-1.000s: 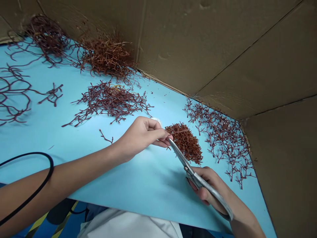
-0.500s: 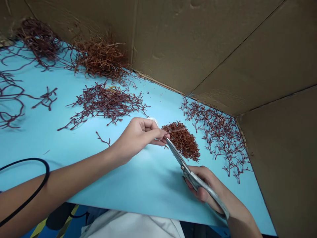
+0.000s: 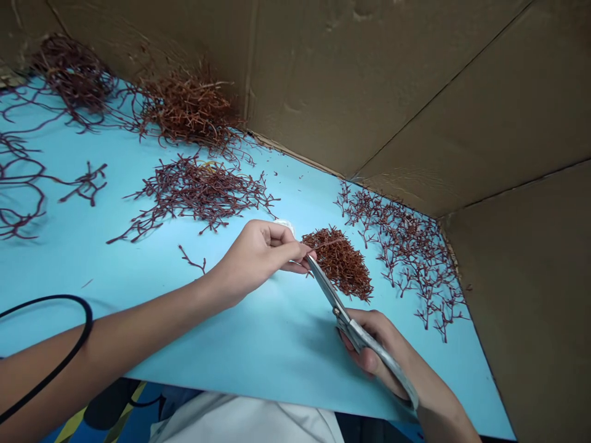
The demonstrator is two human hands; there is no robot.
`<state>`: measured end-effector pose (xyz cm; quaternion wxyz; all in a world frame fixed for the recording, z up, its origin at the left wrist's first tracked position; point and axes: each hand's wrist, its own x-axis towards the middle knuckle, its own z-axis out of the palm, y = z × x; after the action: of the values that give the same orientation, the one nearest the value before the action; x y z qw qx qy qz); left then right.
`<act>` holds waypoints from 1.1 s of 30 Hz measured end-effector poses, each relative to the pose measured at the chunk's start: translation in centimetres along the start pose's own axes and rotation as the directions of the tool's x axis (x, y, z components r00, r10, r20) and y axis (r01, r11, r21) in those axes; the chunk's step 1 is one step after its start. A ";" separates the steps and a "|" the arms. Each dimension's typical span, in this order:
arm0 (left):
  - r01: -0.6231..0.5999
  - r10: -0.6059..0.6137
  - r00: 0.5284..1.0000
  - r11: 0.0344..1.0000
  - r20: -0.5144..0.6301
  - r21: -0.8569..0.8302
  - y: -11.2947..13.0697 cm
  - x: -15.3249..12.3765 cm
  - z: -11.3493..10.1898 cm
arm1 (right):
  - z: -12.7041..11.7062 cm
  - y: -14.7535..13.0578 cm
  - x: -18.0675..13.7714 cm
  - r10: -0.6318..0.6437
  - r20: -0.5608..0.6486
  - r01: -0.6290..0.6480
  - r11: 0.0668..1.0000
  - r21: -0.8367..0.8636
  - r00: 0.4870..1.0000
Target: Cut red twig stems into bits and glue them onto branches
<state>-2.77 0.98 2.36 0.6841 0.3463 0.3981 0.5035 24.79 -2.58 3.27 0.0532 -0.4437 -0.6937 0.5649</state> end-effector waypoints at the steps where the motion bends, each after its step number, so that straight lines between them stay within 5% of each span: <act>1: -0.001 0.001 1.000 1.000 -0.004 0.010 0.0 0.0 0.0 | 0.1 -0.2 0.1 0.004 -0.007 -0.004 1.000 -0.004 1.000; 18: -0.008 0.008 1.000 0.998 -0.003 0.057 0.2 -0.1 0.0 | 0.6 -0.2 0.3 0.061 -0.032 -0.060 0.997 0.039 0.998; 33: -0.022 0.022 1.000 0.998 -0.003 0.053 0.1 -0.1 -0.2 | 0.9 -0.9 -1.2 0.021 -0.111 -0.034 0.993 -0.115 0.994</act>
<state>-3.00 0.90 2.40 0.6684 0.3677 0.4088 0.5009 24.53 -4.05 4.20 0.0576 -0.4858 -0.7154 0.4989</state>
